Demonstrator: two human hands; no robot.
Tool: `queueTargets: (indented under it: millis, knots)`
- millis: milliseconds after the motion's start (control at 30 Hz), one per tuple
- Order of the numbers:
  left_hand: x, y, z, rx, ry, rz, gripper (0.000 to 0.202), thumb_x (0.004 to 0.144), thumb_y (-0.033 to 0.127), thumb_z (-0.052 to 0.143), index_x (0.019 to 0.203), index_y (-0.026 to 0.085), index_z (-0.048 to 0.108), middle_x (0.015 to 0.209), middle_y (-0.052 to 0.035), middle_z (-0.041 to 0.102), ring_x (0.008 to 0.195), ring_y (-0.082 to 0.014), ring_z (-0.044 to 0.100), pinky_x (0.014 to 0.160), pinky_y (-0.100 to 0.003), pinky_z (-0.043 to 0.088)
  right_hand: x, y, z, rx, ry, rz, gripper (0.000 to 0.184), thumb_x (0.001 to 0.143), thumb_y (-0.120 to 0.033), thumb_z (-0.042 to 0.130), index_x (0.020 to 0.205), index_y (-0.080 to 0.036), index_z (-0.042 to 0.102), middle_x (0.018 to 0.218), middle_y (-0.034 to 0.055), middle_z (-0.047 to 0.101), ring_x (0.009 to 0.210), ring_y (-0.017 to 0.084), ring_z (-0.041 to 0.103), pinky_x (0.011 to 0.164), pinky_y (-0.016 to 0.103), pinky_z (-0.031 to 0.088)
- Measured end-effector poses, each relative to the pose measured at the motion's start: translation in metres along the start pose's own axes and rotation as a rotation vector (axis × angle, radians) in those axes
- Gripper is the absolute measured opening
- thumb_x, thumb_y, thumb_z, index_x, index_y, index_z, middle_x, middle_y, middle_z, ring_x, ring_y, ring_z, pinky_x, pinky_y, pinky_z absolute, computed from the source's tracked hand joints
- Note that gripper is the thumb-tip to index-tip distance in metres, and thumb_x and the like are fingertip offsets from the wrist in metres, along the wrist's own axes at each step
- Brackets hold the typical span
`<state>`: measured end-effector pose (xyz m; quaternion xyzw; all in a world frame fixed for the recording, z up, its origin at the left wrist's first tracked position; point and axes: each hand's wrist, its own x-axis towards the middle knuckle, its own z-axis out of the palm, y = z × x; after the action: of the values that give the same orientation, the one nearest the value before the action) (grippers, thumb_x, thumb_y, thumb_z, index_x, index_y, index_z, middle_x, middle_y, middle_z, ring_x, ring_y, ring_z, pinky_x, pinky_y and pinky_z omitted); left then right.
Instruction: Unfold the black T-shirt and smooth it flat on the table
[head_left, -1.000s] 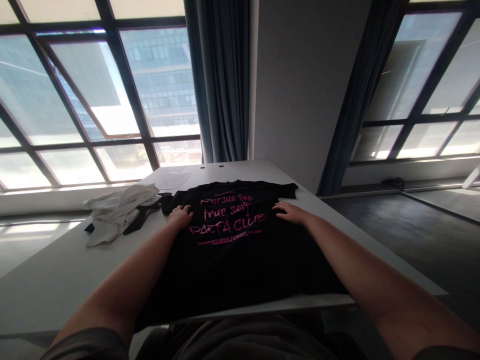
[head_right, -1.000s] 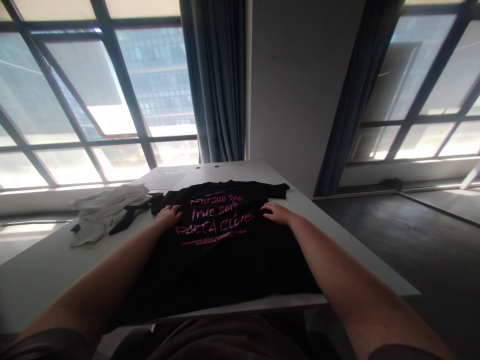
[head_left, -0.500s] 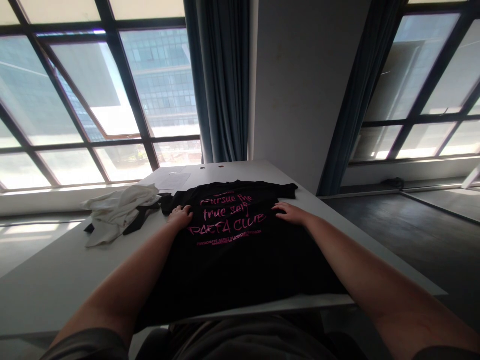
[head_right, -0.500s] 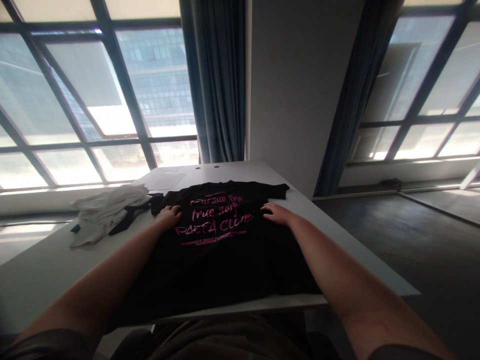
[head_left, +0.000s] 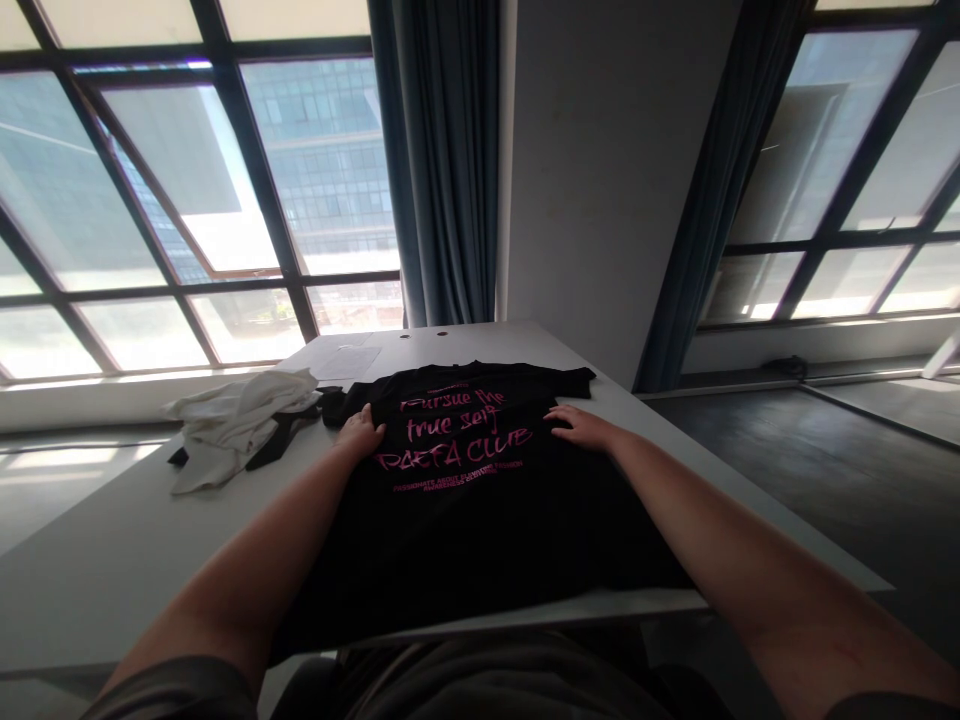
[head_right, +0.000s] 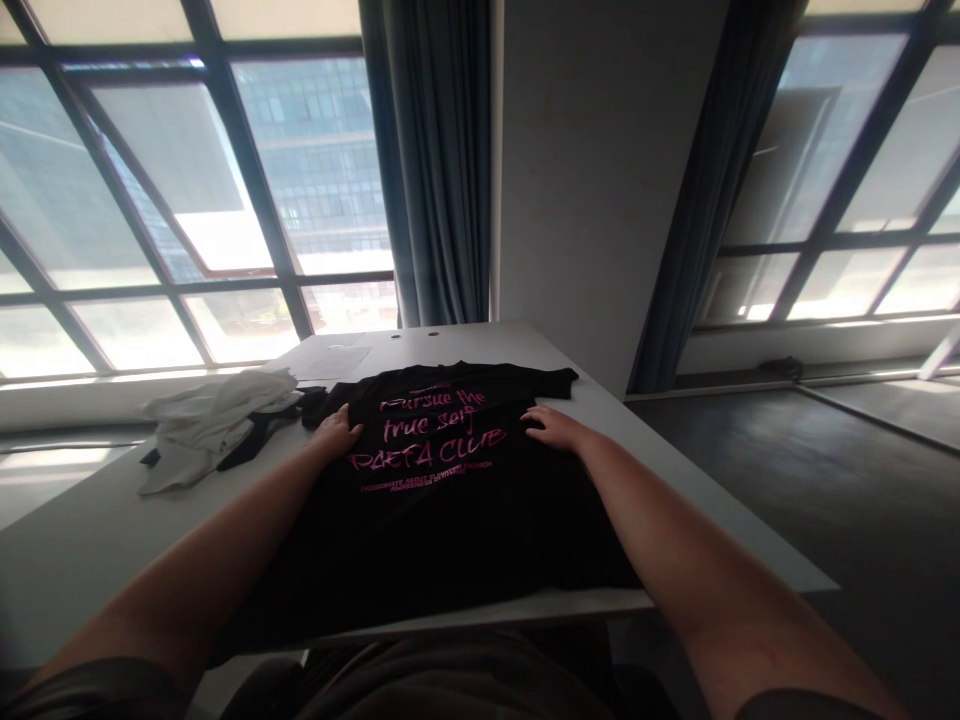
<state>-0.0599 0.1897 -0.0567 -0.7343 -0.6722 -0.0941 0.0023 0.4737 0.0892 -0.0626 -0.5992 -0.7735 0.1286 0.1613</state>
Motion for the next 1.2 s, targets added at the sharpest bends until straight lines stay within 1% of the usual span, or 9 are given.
queueTargets:
  millis: [100,233,367,500,600,700,867,1033,1200]
  knots:
    - [0.003,-0.002,0.003,0.006,-0.006,-0.003,0.077,0.100,0.048,0.044,0.159,0.002,0.031,0.159,-0.0235,0.044,0.152,-0.0309,0.038,0.123,-0.035,0.030,0.000,-0.001,0.000,-0.009,-0.002,-0.005,0.052,0.091,-0.048,0.062,0.138,-0.025,0.067,0.156,0.0105,0.050,0.147,0.034,0.042,0.125,0.050,0.030]
    - [0.007,-0.007,0.003,-0.009,-0.013,-0.019,0.073,0.101,0.048,0.042,0.157,0.002,0.037,0.162,-0.0223,0.040,0.154,-0.0334,0.033,0.125,-0.039,0.030,-0.001,-0.002,0.000,-0.029,-0.010,-0.003,0.053,0.092,-0.046,0.060,0.140,-0.023,0.065,0.157,0.0113,0.048,0.148,0.033,0.041,0.126,0.050,0.029]
    - [0.010,-0.017,-0.001,-0.022,0.037,-0.049,0.070,0.101,0.045,0.039,0.157,0.003,0.036,0.161,-0.0211,0.042,0.153,-0.0328,0.034,0.123,-0.041,0.033,-0.002,-0.003,-0.001,-0.032,-0.022,-0.006,0.055,0.093,-0.046,0.059,0.142,-0.021,0.064,0.157,0.0122,0.048,0.149,0.032,0.040,0.126,0.048,0.029]
    - [0.006,-0.025,-0.010,0.021,0.053,-0.057,0.062,0.101,0.047,0.035,0.147,0.011,0.054,0.153,-0.0190,0.053,0.147,-0.0343,0.044,0.118,-0.045,0.040,-0.002,-0.002,-0.001,-0.031,-0.019,0.000,0.055,0.092,-0.047,0.060,0.141,-0.022,0.064,0.157,0.0113,0.048,0.149,0.033,0.039,0.126,0.048,0.029]
    - [0.001,-0.025,-0.015,0.038,0.009,-0.106,0.064,0.100,0.057,0.030,0.141,0.019,0.061,0.154,-0.0156,0.053,0.142,-0.0374,0.048,0.113,-0.053,0.043,-0.001,-0.002,0.000,-0.022,-0.013,-0.004,0.054,0.092,-0.047,0.061,0.140,-0.022,0.065,0.157,0.0114,0.049,0.149,0.033,0.040,0.126,0.048,0.029]
    - [-0.003,-0.021,-0.014,0.020,-0.017,-0.139,0.068,0.099,0.061,0.026,0.146,0.023,0.057,0.159,-0.0146,0.048,0.144,-0.0388,0.044,0.114,-0.056,0.041,-0.001,-0.002,0.000,-0.018,-0.011,-0.008,0.054,0.091,-0.048,0.061,0.139,-0.023,0.066,0.156,0.0111,0.050,0.148,0.033,0.041,0.126,0.048,0.029]
    - [-0.003,-0.016,-0.010,0.003,-0.051,-0.133,0.073,0.097,0.064,0.036,0.158,0.024,0.043,0.164,-0.0169,0.039,0.149,-0.0393,0.037,0.116,-0.058,0.038,-0.001,-0.001,-0.001,-0.005,-0.007,0.011,0.054,0.090,-0.051,0.063,0.138,-0.027,0.067,0.156,0.0090,0.050,0.149,0.034,0.039,0.126,0.051,0.029]
    - [-0.003,-0.015,-0.010,0.001,-0.064,-0.137,0.073,0.097,0.063,0.035,0.159,0.025,0.041,0.164,-0.0166,0.038,0.150,-0.0384,0.036,0.117,-0.058,0.037,0.000,0.001,0.000,-0.002,-0.004,0.002,0.054,0.089,-0.051,0.064,0.138,-0.026,0.067,0.156,0.0087,0.051,0.148,0.033,0.041,0.126,0.050,0.029]
    - [-0.005,-0.013,-0.012,-0.002,-0.077,-0.145,0.073,0.097,0.062,0.034,0.159,0.025,0.041,0.165,-0.0160,0.036,0.151,-0.0377,0.034,0.119,-0.056,0.035,0.001,0.000,0.001,-0.041,-0.009,-0.006,0.054,0.092,-0.046,0.060,0.140,-0.021,0.065,0.157,0.0126,0.049,0.148,0.032,0.041,0.126,0.048,0.029]
